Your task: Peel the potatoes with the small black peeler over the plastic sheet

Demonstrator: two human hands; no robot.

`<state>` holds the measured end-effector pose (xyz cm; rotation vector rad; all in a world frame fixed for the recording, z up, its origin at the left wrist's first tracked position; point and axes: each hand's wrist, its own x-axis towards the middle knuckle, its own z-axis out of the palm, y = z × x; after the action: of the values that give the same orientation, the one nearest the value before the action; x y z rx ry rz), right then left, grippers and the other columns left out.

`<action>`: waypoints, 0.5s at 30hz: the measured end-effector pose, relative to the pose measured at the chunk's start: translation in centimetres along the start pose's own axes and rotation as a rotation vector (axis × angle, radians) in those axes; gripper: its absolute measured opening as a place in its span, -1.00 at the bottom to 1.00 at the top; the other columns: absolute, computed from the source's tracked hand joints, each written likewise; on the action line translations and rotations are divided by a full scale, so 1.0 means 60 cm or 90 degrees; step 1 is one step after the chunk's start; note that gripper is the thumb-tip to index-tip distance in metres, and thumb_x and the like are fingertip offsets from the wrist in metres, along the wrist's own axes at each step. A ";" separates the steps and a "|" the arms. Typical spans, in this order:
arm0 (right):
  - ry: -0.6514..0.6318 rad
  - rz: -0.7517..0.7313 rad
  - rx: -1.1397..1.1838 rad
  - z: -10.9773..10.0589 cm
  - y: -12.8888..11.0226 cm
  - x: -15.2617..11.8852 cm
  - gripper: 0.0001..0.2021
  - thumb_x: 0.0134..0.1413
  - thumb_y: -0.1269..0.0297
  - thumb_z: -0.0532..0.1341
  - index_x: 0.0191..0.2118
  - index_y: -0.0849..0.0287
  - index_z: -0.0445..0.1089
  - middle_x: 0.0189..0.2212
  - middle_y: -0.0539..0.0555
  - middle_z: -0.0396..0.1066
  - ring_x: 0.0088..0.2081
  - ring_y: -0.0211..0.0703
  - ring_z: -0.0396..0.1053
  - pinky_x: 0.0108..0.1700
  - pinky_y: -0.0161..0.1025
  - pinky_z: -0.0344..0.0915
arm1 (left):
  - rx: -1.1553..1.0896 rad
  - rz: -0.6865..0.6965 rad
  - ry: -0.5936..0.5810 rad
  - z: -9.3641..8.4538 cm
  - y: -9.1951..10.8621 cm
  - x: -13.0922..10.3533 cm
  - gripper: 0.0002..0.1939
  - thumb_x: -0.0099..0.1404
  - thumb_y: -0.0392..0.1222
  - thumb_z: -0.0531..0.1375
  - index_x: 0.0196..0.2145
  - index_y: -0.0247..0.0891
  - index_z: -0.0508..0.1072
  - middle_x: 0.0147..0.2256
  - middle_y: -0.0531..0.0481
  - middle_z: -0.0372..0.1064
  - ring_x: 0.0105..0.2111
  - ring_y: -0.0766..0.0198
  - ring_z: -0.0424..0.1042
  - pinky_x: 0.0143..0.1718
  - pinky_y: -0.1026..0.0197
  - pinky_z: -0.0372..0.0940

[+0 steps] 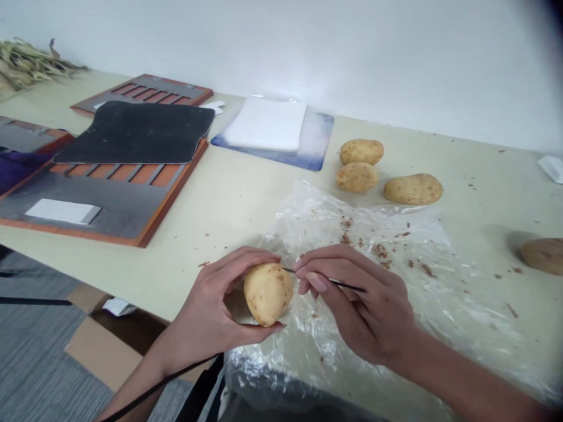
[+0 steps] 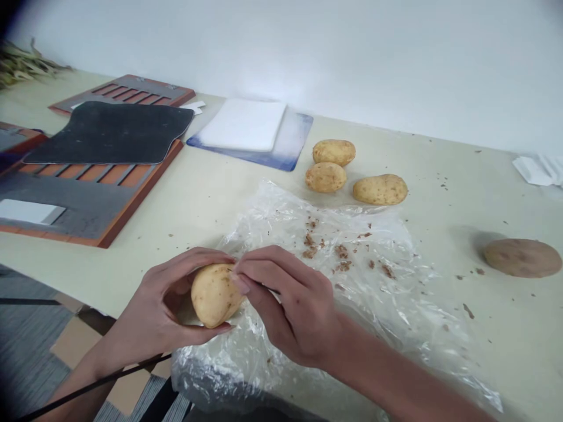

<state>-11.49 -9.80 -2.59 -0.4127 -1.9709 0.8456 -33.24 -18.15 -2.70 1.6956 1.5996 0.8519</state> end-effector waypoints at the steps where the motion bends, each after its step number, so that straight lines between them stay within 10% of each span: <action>1: 0.010 0.021 0.022 0.001 0.000 -0.001 -0.86 0.30 0.62 0.20 -0.19 0.39 0.51 -0.25 0.18 0.54 -0.17 -0.24 0.51 -0.14 -0.35 0.50 | 0.001 -0.001 0.000 0.000 -0.001 0.000 -0.31 0.04 -0.06 0.55 0.09 0.14 0.41 0.10 0.09 0.45 0.07 0.18 0.49 0.04 0.18 0.51; 8: 0.133 0.364 0.442 0.020 0.007 0.007 -0.81 0.41 0.34 0.24 -0.24 0.17 0.60 -0.34 0.05 0.53 -0.49 -0.34 0.46 -0.49 -0.36 0.37 | 0.006 -0.018 -0.006 0.002 -0.005 0.000 -0.29 0.03 0.03 0.54 0.13 0.16 0.43 0.14 0.04 0.46 0.07 0.05 0.51 -0.03 0.13 0.53; 15: 0.104 0.460 0.548 0.030 0.016 0.012 -0.78 0.35 0.26 0.31 -0.31 0.26 0.60 -0.53 0.05 0.49 -0.53 -0.31 0.45 -0.50 -0.40 0.37 | 0.026 -0.011 0.008 0.001 -0.004 -0.001 -0.31 0.02 0.06 0.53 0.11 0.10 0.47 0.11 0.00 0.50 0.03 0.02 0.53 0.05 0.08 0.49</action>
<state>-13.47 -9.39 -3.45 -0.6428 -1.1181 1.9244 -33.32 -18.19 -2.95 1.7059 1.6485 0.8283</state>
